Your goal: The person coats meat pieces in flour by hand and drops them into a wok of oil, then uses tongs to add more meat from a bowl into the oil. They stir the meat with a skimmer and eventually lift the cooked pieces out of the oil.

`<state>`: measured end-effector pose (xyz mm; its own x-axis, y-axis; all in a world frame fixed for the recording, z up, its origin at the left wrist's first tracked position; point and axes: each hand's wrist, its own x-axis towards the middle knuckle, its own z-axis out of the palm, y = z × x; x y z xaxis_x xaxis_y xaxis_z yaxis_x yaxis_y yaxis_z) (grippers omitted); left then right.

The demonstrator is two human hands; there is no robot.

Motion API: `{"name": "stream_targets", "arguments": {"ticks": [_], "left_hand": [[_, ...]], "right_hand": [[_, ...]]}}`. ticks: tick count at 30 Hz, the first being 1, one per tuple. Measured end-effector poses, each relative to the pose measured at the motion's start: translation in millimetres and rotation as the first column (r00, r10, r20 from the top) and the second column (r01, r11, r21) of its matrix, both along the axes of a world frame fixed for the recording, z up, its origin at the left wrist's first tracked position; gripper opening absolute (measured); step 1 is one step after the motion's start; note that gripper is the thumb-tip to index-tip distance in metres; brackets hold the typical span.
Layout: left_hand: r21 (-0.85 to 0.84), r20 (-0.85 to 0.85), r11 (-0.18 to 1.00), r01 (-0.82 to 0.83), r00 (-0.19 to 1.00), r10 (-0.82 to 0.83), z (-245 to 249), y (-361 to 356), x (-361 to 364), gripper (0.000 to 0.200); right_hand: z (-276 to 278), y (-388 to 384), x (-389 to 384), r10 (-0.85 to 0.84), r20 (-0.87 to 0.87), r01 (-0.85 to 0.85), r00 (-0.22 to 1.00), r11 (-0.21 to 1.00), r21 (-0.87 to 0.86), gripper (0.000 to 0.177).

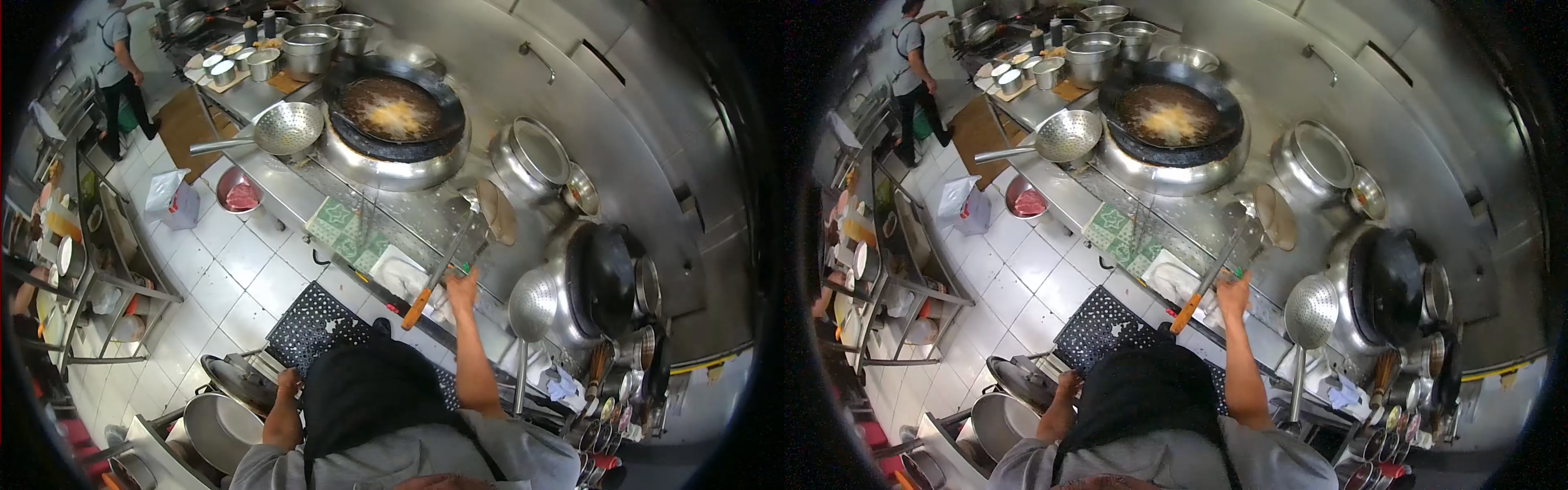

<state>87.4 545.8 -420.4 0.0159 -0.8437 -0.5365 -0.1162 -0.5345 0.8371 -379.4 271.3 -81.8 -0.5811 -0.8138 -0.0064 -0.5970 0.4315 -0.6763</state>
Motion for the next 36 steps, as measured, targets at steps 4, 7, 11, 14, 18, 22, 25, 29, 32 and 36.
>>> {"name": "stream_targets", "arguments": {"ticks": [4,7,11,14,18,22,25,29,32,36], "left_hand": [[0.130,0.449,0.974,0.184,0.865,-0.223,78,-11,-22,0.007],[0.337,0.145,0.873,-0.353,0.935,0.322,67,-5,-29,0.008],[0.277,0.113,0.889,-0.364,0.931,0.346,58,20,-19,0.010],[0.106,0.284,0.991,-0.078,0.958,0.045,66,29,-12,0.010],[0.517,-0.013,0.598,-0.612,0.693,0.721,119,-4,-37,0.013],[0.551,0.013,0.511,-0.660,0.619,0.785,165,-24,-57,0.014],[0.462,-0.031,0.614,-0.640,0.680,0.733,163,-17,-58,0.014],[0.135,-0.050,0.868,-0.477,0.872,0.487,142,28,-61,0.011],[-0.039,0.242,0.938,-0.343,0.908,0.342,124,61,-62,0.014],[0.145,0.647,0.988,-0.055,0.761,-0.053,107,92,-71,0.021]], "right_hand": [[37,6,-19,0.017,-0.060,-0.027,0.998,0.985,-0.169,0.054],[35,11,-63,0.015,-0.138,-0.042,0.990,0.980,-0.192,0.044],[97,-2,-64,0.122,0.299,-0.017,0.946,0.944,-0.329,0.032],[181,-23,-23,0.267,0.676,0.090,0.687,0.892,-0.444,0.033],[191,-55,-18,0.364,0.817,0.021,0.446,0.909,-0.416,0.035],[181,-127,-13,0.442,0.737,-0.189,0.511,0.894,-0.406,0.021],[161,-189,-4,0.438,0.701,-0.225,0.562,0.897,-0.380,0.018],[168,-212,20,0.444,0.641,-0.407,0.626,0.887,-0.217,0.015],[168,-204,36,0.351,0.861,-0.385,0.368,0.900,-0.202,0.010],[146,-219,43,0.239,0.966,-0.351,-0.096,0.900,-0.257,0.003]]}}
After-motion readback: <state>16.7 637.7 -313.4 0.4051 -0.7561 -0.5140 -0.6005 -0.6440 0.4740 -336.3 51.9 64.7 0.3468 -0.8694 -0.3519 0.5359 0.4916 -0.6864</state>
